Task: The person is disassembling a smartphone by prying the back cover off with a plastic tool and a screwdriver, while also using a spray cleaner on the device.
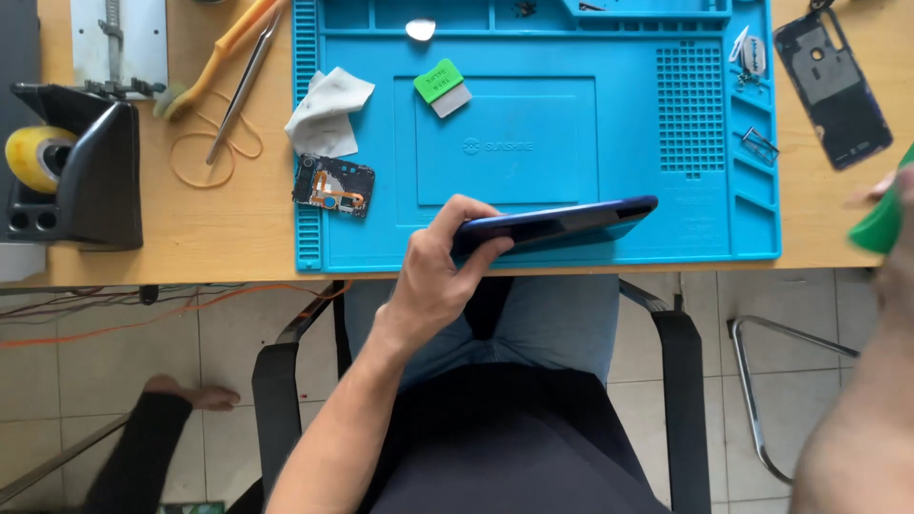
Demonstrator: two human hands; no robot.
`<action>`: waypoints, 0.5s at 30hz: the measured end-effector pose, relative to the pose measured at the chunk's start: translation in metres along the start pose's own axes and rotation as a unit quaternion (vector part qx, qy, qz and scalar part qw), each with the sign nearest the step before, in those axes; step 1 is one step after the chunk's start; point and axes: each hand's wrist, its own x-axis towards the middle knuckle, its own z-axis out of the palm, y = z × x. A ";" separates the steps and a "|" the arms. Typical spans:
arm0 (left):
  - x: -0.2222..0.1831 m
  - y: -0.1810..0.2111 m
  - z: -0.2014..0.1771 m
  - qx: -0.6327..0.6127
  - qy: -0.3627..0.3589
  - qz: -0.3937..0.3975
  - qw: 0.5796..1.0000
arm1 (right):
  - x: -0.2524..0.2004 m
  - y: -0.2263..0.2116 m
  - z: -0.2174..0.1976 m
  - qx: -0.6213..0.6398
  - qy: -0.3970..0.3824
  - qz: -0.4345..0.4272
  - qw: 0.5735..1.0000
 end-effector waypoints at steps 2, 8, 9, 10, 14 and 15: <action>0.004 0.001 -0.002 0.014 -0.032 0.007 0.999 | -0.067 -0.072 0.067 0.029 0.032 0.060 0.997; 0.002 -0.007 -0.003 0.025 -0.041 0.062 0.997 | -0.189 -0.137 0.188 0.550 -0.116 0.021 0.827; 0.001 -0.009 -0.002 0.026 -0.038 0.077 0.996 | -0.204 -0.135 0.201 0.573 -0.181 0.058 0.797; 0.001 -0.009 -0.002 0.027 -0.035 0.093 0.995 | -0.219 -0.136 0.212 0.593 -0.245 0.094 0.761; -0.001 -0.003 -0.003 0.042 -0.037 0.143 0.988 | -0.233 -0.144 0.232 0.551 -0.267 0.100 0.784; -0.003 -0.003 -0.003 0.038 -0.041 0.122 0.991 | -0.232 -0.144 0.234 0.548 -0.272 0.096 0.785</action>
